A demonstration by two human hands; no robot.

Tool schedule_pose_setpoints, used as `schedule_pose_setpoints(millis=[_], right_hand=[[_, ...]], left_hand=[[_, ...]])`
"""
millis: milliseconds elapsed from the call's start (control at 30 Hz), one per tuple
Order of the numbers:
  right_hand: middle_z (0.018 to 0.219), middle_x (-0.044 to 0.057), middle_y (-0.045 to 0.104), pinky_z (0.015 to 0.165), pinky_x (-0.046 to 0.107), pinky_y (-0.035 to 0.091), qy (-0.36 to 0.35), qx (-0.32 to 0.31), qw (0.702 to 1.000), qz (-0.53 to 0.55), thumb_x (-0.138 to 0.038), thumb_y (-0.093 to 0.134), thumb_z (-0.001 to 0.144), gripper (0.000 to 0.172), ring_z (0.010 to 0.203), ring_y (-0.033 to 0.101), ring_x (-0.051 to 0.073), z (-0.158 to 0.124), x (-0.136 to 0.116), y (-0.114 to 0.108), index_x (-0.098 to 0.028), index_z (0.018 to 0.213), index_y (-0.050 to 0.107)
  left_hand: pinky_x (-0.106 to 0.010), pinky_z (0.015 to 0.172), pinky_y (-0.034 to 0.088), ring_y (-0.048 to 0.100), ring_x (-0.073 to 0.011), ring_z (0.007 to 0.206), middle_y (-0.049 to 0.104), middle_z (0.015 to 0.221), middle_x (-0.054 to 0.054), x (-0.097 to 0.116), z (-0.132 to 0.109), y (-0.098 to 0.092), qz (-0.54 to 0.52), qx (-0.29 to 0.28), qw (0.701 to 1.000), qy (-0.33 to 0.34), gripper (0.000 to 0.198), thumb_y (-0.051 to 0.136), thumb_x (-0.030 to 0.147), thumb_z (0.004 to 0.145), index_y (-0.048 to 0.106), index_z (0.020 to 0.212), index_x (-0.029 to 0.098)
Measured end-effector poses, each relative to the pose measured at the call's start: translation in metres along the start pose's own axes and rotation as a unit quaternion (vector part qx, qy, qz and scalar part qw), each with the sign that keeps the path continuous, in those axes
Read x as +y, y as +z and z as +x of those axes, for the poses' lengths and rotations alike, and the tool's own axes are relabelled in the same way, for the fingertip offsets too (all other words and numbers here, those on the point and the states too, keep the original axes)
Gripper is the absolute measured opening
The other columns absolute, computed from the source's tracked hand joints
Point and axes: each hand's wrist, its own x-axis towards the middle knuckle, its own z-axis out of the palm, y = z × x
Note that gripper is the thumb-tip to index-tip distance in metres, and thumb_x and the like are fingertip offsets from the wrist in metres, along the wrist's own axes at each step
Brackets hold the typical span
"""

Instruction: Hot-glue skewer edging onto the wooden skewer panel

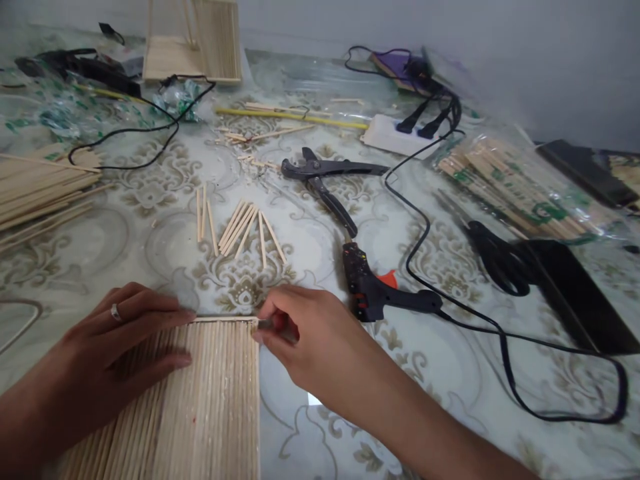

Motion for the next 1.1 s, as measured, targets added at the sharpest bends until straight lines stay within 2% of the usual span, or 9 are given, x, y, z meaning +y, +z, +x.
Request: schedule_pose_setpoints(millis=[167, 267, 333, 433, 567, 700, 900, 1000, 1100], right_hand=[[0.066, -0.006, 0.063, 0.054, 0.025, 0.041, -0.004, -0.01, 1.0, 0.014, -0.019, 0.078, 0.09, 0.012, 0.056, 0.052, 0.011, 0.0, 0.004, -0.001, -0.023, 0.081, 0.071], [0.083, -0.002, 0.07, 0.057, 0.025, 0.045, -0.056, -0.013, 0.997, 0.05, -0.019, 0.066, 0.097, 0.009, 0.068, 0.061, 0.013, 0.001, 0.008, -0.01, -0.024, 0.092, 0.073], [0.095, 0.001, 0.069, 0.058, 0.025, 0.046, -0.103, 0.036, 0.991, 0.078, -0.01, 0.057, 0.094, 0.02, 0.077, 0.064, 0.014, 0.001, 0.011, -0.019, -0.025, 0.089, 0.07], [0.091, 0.0, 0.063, 0.062, 0.028, 0.043, -0.156, 0.138, 0.973, 0.096, 0.0, 0.051, 0.086, 0.029, 0.079, 0.06, 0.015, 0.001, 0.013, -0.032, -0.024, 0.075, 0.062], [0.082, -0.001, 0.058, 0.065, 0.031, 0.039, -0.183, 0.166, 0.963, 0.107, 0.002, 0.049, 0.085, 0.03, 0.076, 0.056, 0.015, 0.0, 0.018, -0.036, -0.024, 0.071, 0.057], [0.076, 0.0, 0.053, 0.062, 0.033, 0.038, -0.17, 0.139, 0.955, 0.197, 0.001, 0.044, 0.085, 0.031, 0.068, 0.05, 0.017, 0.0, 0.024, -0.032, -0.024, 0.067, 0.05], [0.068, 0.002, 0.047, 0.056, 0.033, 0.035, -0.067, 0.111, 0.938, 0.322, -0.011, 0.05, 0.083, 0.031, 0.063, 0.042, 0.019, 0.003, 0.02, -0.034, -0.025, 0.057, 0.044], [0.067, 0.002, 0.049, 0.057, 0.034, 0.035, -0.055, 0.109, 0.932, 0.342, -0.012, 0.053, 0.081, 0.028, 0.064, 0.044, 0.02, 0.003, 0.02, -0.035, -0.025, 0.056, 0.05], [0.073, 0.002, 0.056, 0.061, 0.034, 0.038, -0.058, 0.109, 0.943, 0.31, -0.015, 0.05, 0.091, 0.028, 0.067, 0.05, 0.019, 0.002, 0.022, -0.034, -0.024, 0.068, 0.062]], left_hand=[[-0.041, 0.092, 0.055, 0.067, -0.0239, 0.101, 0.074, 0.109, 0.001, 0.002, 0.0, -0.002, 0.007, -0.013, 1.0, -0.01, 0.022, 0.069, 0.033, 0.1, 0.068, 0.122, 0.034], [-0.042, 0.092, 0.056, 0.067, -0.0239, 0.102, 0.074, 0.112, 0.0, 0.002, -0.002, -0.002, 0.009, -0.014, 1.0, -0.007, 0.023, 0.068, 0.032, 0.1, 0.068, 0.124, 0.033], [-0.042, 0.093, 0.055, 0.066, -0.0242, 0.104, 0.074, 0.114, 0.0, 0.001, -0.003, -0.002, 0.008, -0.009, 1.0, -0.007, 0.024, 0.068, 0.031, 0.101, 0.067, 0.125, 0.033], [-0.043, 0.095, 0.053, 0.065, -0.0245, 0.107, 0.074, 0.116, -0.001, 0.001, -0.003, -0.002, 0.004, 0.001, 1.0, -0.001, 0.027, 0.065, 0.031, 0.102, 0.066, 0.129, 0.032], [-0.041, 0.097, 0.052, 0.064, -0.023, 0.107, 0.071, 0.117, -0.002, -0.001, -0.002, -0.006, 0.006, 0.003, 1.0, 0.001, 0.03, 0.062, 0.028, 0.104, 0.063, 0.134, 0.03], [-0.04, 0.095, 0.053, 0.065, -0.0225, 0.105, 0.069, 0.116, -0.002, -0.003, -0.002, -0.009, 0.014, 0.024, 1.0, -0.004, 0.028, 0.062, 0.03, 0.104, 0.065, 0.131, 0.031], [-0.046, 0.092, 0.054, 0.068, -0.0257, 0.098, 0.071, 0.11, -0.001, 0.002, -0.001, -0.009, -0.011, 0.061, 0.997, -0.04, 0.028, 0.06, 0.028, 0.1, 0.067, 0.126, 0.037], [-0.048, 0.091, 0.054, 0.068, -0.0263, 0.096, 0.072, 0.108, -0.001, 0.003, 0.001, -0.009, -0.015, 0.057, 0.997, -0.048, 0.026, 0.059, 0.028, 0.1, 0.066, 0.123, 0.039], [-0.048, 0.091, 0.053, 0.068, -0.0259, 0.096, 0.071, 0.108, -0.001, 0.001, 0.0, -0.01, -0.004, 0.046, 0.998, -0.036, 0.027, 0.058, 0.027, 0.1, 0.065, 0.123, 0.039]])
